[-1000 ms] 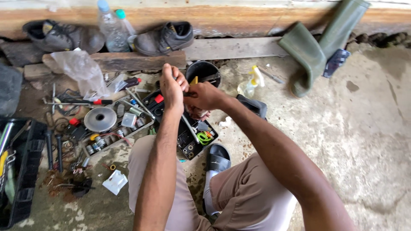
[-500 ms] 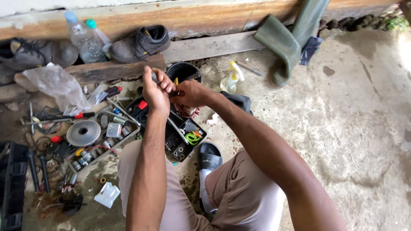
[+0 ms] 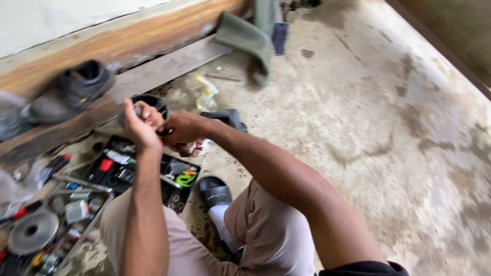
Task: Repairing small electronic components using a screwdriver while sitting on the floor and organizing parts in a toolbox.
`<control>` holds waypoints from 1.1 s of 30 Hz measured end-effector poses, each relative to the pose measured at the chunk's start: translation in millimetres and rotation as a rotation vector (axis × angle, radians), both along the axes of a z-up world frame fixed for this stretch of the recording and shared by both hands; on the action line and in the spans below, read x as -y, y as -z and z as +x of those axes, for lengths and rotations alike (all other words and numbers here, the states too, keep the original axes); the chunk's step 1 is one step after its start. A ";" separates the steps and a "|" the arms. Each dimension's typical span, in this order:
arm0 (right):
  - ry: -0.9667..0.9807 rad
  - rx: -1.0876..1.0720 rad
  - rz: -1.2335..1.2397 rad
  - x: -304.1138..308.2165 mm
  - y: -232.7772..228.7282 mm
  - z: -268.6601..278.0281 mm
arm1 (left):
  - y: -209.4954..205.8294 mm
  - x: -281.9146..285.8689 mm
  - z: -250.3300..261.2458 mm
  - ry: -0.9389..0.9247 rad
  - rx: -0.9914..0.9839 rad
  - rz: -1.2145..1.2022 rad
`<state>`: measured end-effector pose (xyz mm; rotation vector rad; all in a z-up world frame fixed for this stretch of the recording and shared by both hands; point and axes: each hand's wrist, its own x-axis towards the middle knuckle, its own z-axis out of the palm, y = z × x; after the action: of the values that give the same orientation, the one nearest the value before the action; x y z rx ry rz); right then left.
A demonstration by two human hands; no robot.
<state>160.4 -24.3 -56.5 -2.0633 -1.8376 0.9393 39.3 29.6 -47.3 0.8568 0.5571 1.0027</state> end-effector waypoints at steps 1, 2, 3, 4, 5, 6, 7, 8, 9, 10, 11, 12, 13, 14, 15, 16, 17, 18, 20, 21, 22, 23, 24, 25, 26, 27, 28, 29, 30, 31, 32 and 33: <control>0.034 0.009 0.002 6.8 -4.1 4.2 | -3.5 5.5 4.9 0.034 0.009 0.002; 0.053 0.027 0.011 11.8 -9.4 7.5 | -8.6 9.9 8.4 0.033 -0.024 0.079; 0.071 0.044 0.021 16.5 -14.7 10.6 | -13.6 14.0 11.8 0.031 -0.054 0.156; 0.092 0.047 0.024 25.0 -23.5 14.7 | -16.3 18.6 16.5 0.051 -0.050 0.161; 0.121 0.021 0.001 33.0 -31.7 18.2 | -18.5 22.8 20.6 0.081 -0.067 0.237; 0.142 -0.009 -0.021 39.6 -38.6 18.1 | -19.8 26.4 20.8 0.104 -0.088 0.314; 0.155 -0.010 -0.017 47.9 -47.2 21.7 | -23.8 31.9 24.0 0.116 -0.087 0.319; 0.167 -0.002 -0.028 54.5 -55.3 24.2 | -27.5 36.7 25.6 0.139 -0.079 0.350; 0.179 0.006 -0.039 60.7 -63.4 26.4 | -31.1 40.9 26.8 0.163 -0.070 0.381; 0.180 0.006 -0.037 62.7 -63.5 29.6 | -31.9 43.1 27.2 0.164 -0.070 0.383; 0.188 0.015 -0.043 64.2 -63.7 32.6 | -32.8 44.9 27.4 0.175 -0.071 0.396; 0.193 0.024 -0.050 64.4 -64.1 35.4 | -33.8 45.7 27.1 0.183 -0.072 0.408; 0.192 0.024 -0.048 63.6 -62.7 32.7 | -30.0 43.9 26.4 0.182 -0.072 0.410; 0.179 0.024 -0.041 62.5 -62.8 31.7 | -27.1 41.8 27.5 0.184 -0.045 0.382; 0.166 0.024 -0.034 61.2 -62.8 30.7 | -24.2 39.5 28.5 0.187 -0.017 0.353; 0.163 0.024 -0.032 59.4 -62.2 27.7 | -21.9 36.4 27.4 0.184 -0.017 0.356; 0.153 -0.007 -0.034 57.0 -61.2 24.6 | -19.3 32.7 26.2 0.183 0.006 0.336; 0.141 -0.038 -0.036 53.2 -59.8 21.0 | -16.2 28.0 24.3 0.179 0.028 0.316; 0.121 -0.048 -0.024 45.3 -59.1 11.0 | -19.4 21.6 15.0 0.178 0.027 0.321; 0.107 -0.057 -0.013 40.8 -57.9 4.2 | -20.4 18.1 8.4 0.183 0.027 0.324; 0.089 -0.063 -0.013 36.6 -55.0 2.3 | -23.3 17.6 5.9 0.166 0.019 0.324; 0.082 -0.049 -0.027 31.0 -51.5 -0.2 | -25.7 15.8 2.9 0.171 -0.003 0.320; 0.060 -0.041 -0.042 24.0 -46.7 -8.5 | -27.5 14.3 -6.9 0.161 -0.035 0.311; 0.026 -0.053 -0.045 25.3 -49.4 -7.2 | -24.8 13.1 -3.7 0.130 -0.052 0.308; 0.014 -0.009 -0.057 22.4 -49.9 -10.2 | -20.0 9.2 -6.4 0.108 -0.050 0.275; 0.002 0.036 -0.067 17.6 -49.6 -13.7 | -14.4 3.3 -10.2 0.086 -0.046 0.242; -0.055 0.020 -0.071 13.9 -32.9 -8.0 | -7.5 -2.0 -13.8 0.032 -0.070 0.235; -0.031 0.042 -0.002 7.4 -15.5 -2.5 | -0.1 -9.4 -17.7 0.001 -0.159 0.352; -0.005 0.060 0.063 0.8 3.7 2.8 | 9.0 -16.2 -21.9 -0.023 -0.256 0.459; -0.060 0.039 0.054 3.6 -5.4 -1.2 | 11.9 -26.9 -36.0 -0.071 -0.288 0.442; -0.044 0.055 0.072 7.9 -15.4 -0.3 | 14.8 -35.5 -47.2 -0.038 -0.506 0.445; -0.027 0.071 0.090 10.9 -25.3 3.0 | 17.9 -43.9 -58.1 0.002 -0.723 0.435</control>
<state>163.4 -35.3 -31.2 -2.0473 -1.9109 0.7843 -18.8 73.5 -65.2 1.6307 0.9613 0.8035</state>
